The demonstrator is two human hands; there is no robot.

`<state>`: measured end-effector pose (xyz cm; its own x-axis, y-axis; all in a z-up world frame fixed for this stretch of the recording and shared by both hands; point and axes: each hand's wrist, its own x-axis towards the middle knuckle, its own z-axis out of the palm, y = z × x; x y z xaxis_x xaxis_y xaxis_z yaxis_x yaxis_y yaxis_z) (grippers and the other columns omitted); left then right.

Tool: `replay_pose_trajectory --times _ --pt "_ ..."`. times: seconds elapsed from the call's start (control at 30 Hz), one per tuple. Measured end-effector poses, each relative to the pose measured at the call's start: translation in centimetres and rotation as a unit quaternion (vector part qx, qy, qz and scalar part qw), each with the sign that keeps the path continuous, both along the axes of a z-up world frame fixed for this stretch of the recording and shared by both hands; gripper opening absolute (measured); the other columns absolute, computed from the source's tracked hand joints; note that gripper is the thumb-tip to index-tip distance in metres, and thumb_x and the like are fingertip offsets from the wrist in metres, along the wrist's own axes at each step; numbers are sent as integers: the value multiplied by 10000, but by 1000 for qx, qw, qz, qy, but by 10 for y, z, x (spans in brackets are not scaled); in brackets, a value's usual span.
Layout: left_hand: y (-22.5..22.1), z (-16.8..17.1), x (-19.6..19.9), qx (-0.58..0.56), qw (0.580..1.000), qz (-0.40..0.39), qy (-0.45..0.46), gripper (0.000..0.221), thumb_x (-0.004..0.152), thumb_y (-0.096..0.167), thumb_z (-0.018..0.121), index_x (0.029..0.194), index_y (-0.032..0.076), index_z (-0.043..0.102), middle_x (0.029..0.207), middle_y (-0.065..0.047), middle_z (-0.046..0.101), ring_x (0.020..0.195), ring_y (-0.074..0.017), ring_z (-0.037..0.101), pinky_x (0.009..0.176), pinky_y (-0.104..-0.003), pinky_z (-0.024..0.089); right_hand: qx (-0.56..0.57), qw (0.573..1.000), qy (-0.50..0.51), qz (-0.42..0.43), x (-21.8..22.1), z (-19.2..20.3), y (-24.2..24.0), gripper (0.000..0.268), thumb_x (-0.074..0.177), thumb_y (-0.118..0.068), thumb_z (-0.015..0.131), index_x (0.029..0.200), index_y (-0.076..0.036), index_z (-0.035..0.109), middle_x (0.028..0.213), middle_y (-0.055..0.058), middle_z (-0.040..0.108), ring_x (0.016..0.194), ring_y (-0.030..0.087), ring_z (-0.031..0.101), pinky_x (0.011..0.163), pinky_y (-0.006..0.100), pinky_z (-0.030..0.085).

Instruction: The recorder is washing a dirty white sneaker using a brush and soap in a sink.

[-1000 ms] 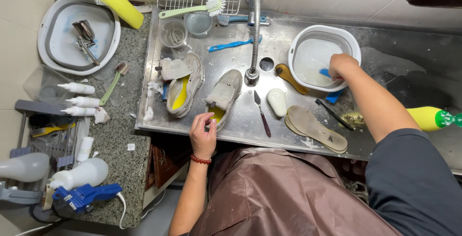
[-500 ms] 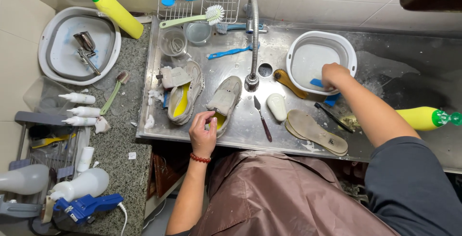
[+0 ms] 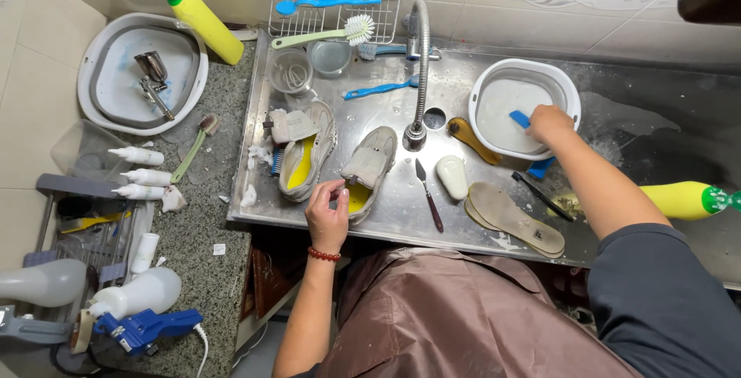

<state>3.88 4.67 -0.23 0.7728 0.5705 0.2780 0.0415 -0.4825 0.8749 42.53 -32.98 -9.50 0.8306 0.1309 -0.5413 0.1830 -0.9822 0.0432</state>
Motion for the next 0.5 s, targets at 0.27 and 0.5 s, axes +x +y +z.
replay_pose_trajectory --times 0.27,0.5 --pt "1 -85 -2 -94 950 20 297 317 920 263 782 1091 14 684 1006 -155 774 889 -209 727 809 -323 563 139 989 -41 -39 -48 22 26 375 909 -351 735 1254 -204 748 1178 182 718 1092 392 673 931 477 533" --pt "-12 -164 15 -415 896 25 155 519 897 222 725 1322 44 486 1261 -116 659 1052 -178 657 914 -334 528 183 967 -143 -105 -35 -22 4 351 965 -310 741 1276 -147 745 1141 219 737 1041 415 702 913 476 549"
